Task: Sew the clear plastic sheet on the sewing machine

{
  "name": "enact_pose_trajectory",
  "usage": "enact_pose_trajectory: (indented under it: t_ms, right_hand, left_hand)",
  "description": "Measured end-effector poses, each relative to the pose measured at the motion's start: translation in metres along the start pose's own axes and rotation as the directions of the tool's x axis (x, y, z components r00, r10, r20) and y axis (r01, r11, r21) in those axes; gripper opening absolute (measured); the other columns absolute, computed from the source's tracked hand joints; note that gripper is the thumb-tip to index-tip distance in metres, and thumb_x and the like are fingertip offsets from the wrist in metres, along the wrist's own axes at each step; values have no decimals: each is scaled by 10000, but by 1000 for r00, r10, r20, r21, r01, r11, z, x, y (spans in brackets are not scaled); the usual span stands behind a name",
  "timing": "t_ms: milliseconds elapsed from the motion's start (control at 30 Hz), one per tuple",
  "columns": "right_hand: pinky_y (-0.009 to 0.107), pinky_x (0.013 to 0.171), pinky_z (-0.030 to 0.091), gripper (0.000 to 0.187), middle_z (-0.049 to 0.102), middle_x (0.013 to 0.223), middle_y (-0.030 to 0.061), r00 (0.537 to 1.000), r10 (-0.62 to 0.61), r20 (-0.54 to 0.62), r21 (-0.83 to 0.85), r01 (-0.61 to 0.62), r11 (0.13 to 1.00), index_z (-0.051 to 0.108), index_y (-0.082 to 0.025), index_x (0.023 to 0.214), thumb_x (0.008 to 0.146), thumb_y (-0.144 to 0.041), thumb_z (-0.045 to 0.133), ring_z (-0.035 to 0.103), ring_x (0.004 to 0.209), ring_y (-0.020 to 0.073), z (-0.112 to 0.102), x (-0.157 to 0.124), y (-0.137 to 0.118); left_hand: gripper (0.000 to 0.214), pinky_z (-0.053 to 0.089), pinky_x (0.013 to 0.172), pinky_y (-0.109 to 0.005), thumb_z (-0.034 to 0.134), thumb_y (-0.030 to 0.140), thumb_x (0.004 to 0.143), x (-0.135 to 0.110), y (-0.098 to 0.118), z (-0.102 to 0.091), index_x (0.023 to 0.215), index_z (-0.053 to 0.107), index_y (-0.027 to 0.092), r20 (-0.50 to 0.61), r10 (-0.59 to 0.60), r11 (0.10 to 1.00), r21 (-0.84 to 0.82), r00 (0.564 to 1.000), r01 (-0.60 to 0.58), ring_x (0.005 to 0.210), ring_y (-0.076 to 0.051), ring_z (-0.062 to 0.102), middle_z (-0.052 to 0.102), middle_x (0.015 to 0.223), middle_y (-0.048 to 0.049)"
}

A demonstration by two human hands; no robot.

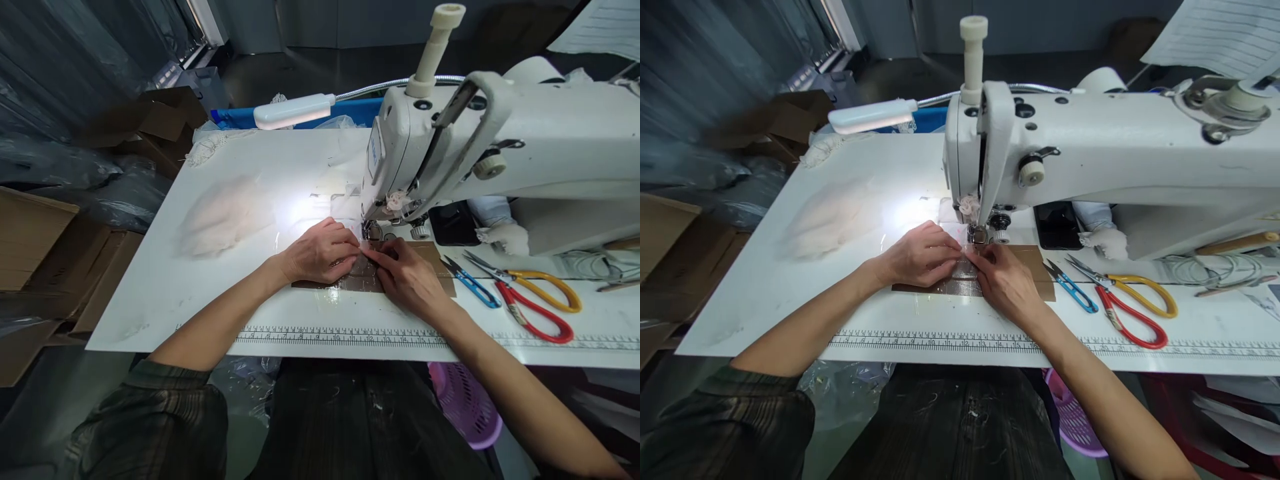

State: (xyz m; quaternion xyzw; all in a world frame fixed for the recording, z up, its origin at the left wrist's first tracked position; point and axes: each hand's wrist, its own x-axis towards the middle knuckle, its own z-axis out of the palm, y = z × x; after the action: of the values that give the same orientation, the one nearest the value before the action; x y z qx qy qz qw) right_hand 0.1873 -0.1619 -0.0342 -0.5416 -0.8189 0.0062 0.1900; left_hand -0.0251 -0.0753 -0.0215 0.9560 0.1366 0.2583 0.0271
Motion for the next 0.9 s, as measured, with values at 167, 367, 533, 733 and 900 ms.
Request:
enact_pose_trajectory:
  t_ms: [167, 367, 533, 733, 900]
  right_hand:
    - [299, 590, 485, 395, 545, 1056, 114, 1000, 18, 8, 30, -19, 999, 625, -239, 1229, 885, -183, 439, 571, 869, 210, 2, 0, 1]
    - [306, 603, 484, 399, 543, 1056, 115, 1000, 30, 8, 38, -30, 999, 625, -233, 1233, 885, -192, 433, 570, 875, 213, 2, -1, 0]
    - [293, 577, 471, 398, 547, 1052, 115, 1000, 29, 12, 33, -29, 999, 627, -231, 1228, 885, -186, 431, 573, 857, 205, 1, 0, 0]
    - [292, 587, 469, 397, 543, 1050, 114, 1000, 18, 26, 5, -18, 1000, 615, -232, 1234, 890, -185, 423, 568, 875, 208, 1, 0, 0]
    - [284, 575, 458, 411, 535, 1057, 118, 999, -3, 51, -21, 4, 1000, 593, -223, 1251, 888, -184, 405, 562, 882, 210, 0, 1, 1]
  left_hand:
    - [190, 457, 729, -328, 486, 193, 892, -2, 1, 4, 926, 669, 154, 90, 83, 997, -17, 993, -81, 806, -158, 579, 680, 979, -68]
    - [211, 417, 692, -330, 487, 222, 892, -2, 2, 0, 925, 694, 206, 151, 86, 995, 34, 985, -92, 749, -153, 535, 675, 1007, -38]
    - [229, 390, 700, -332, 474, 233, 899, 1, 5, -2, 939, 699, 217, 197, 53, 996, 58, 979, -65, 739, -155, 519, 675, 979, -39]
    - [230, 367, 715, -343, 474, 256, 882, 4, 8, -8, 935, 693, 211, 240, 25, 997, 71, 971, -43, 722, -156, 500, 670, 953, -35]
    - [242, 366, 779, -375, 474, 283, 856, 5, 9, -13, 944, 688, 212, 273, 30, 997, 63, 962, -49, 742, -174, 505, 661, 945, -39]
